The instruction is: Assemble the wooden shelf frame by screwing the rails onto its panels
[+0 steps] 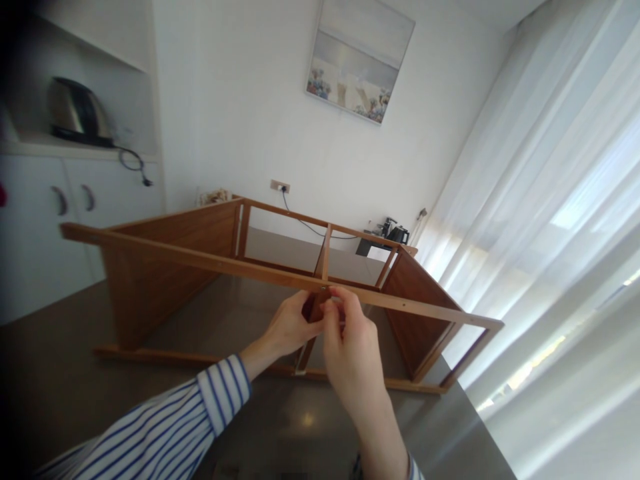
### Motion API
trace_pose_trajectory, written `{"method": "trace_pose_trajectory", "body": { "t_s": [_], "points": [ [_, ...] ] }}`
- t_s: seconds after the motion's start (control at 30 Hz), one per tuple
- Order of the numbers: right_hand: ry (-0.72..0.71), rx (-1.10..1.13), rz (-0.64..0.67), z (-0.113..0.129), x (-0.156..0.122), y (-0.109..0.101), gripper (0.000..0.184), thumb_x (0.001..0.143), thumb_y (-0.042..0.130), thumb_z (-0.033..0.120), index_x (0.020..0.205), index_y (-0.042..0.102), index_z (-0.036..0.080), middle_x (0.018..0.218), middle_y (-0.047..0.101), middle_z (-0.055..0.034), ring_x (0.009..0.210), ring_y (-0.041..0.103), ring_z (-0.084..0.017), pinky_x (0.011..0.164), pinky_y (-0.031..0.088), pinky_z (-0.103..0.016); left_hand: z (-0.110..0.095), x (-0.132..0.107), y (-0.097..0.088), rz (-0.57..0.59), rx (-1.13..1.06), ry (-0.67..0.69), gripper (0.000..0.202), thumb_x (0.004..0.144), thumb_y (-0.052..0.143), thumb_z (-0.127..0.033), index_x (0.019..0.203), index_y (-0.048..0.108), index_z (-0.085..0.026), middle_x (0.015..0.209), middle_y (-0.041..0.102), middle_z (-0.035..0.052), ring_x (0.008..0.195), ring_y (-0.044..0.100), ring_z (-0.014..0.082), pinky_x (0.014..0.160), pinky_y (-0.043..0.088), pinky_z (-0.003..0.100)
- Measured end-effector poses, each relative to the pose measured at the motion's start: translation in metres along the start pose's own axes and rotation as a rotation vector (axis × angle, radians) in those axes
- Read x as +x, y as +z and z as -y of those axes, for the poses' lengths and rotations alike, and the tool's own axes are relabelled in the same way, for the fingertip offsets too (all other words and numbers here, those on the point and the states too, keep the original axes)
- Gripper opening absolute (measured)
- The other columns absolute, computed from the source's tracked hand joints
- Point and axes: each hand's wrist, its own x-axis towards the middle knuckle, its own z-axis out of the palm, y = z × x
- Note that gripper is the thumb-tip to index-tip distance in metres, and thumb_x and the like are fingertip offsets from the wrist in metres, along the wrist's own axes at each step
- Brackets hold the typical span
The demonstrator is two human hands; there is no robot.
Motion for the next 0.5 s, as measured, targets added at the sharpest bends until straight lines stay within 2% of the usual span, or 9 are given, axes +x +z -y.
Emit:
{"method": "trace_pose_trajectory", "body": {
  "t_s": [0.13, 0.27, 0.37, 0.5],
  "points": [
    [-0.034, -0.165, 0.033, 0.002, -0.001, 0.003, 0.018, 0.089, 0.052, 0.033, 0.101, 0.059, 0.021, 0.088, 0.071, -0.0042, 0.075, 0.068, -0.018, 0.067, 0.051, -0.028, -0.002, 0.000, -0.001, -0.014, 0.012, -0.011, 0.037, 0.074, 0.063, -0.051, 0.091, 0.058, -0.018, 0.081, 0.065, 0.0027, 0.069, 0.058, 0.0166, 0.059, 0.040, 0.026],
    [-0.054, -0.310, 0.000, -0.004, 0.000, 0.005, 0.011, 0.087, 0.056, 0.032, 0.087, 0.058, 0.021, 0.078, 0.070, -0.0013, 0.067, 0.065, -0.017, 0.062, 0.049, -0.028, -0.003, -0.001, -0.001, -0.008, 0.013, -0.019, 0.036, 0.074, 0.064, -0.049, 0.092, 0.059, -0.019, 0.083, 0.065, 0.0030, 0.070, 0.058, 0.0166, 0.060, 0.041, 0.026],
    [-0.088, -0.320, -0.086, -0.008, 0.001, 0.007, 0.011, 0.087, 0.056, 0.031, 0.091, 0.059, 0.021, 0.081, 0.070, -0.0016, 0.068, 0.065, -0.016, 0.062, 0.050, -0.027, -0.002, -0.001, 0.001, -0.012, 0.033, -0.005, 0.038, 0.074, 0.062, -0.053, 0.089, 0.058, -0.019, 0.080, 0.064, 0.0024, 0.067, 0.056, 0.0162, 0.058, 0.039, 0.026],
    [-0.218, -0.396, -0.215, -0.007, 0.004, 0.012, 0.016, 0.089, 0.054, 0.029, 0.099, 0.061, 0.019, 0.088, 0.070, -0.0042, 0.074, 0.065, -0.017, 0.066, 0.051, -0.027, -0.001, -0.001, 0.003, -0.029, 0.039, -0.001, 0.040, 0.073, 0.061, -0.057, 0.086, 0.056, -0.020, 0.078, 0.063, 0.0014, 0.065, 0.055, 0.0159, 0.057, 0.037, 0.026]
  ]
}}
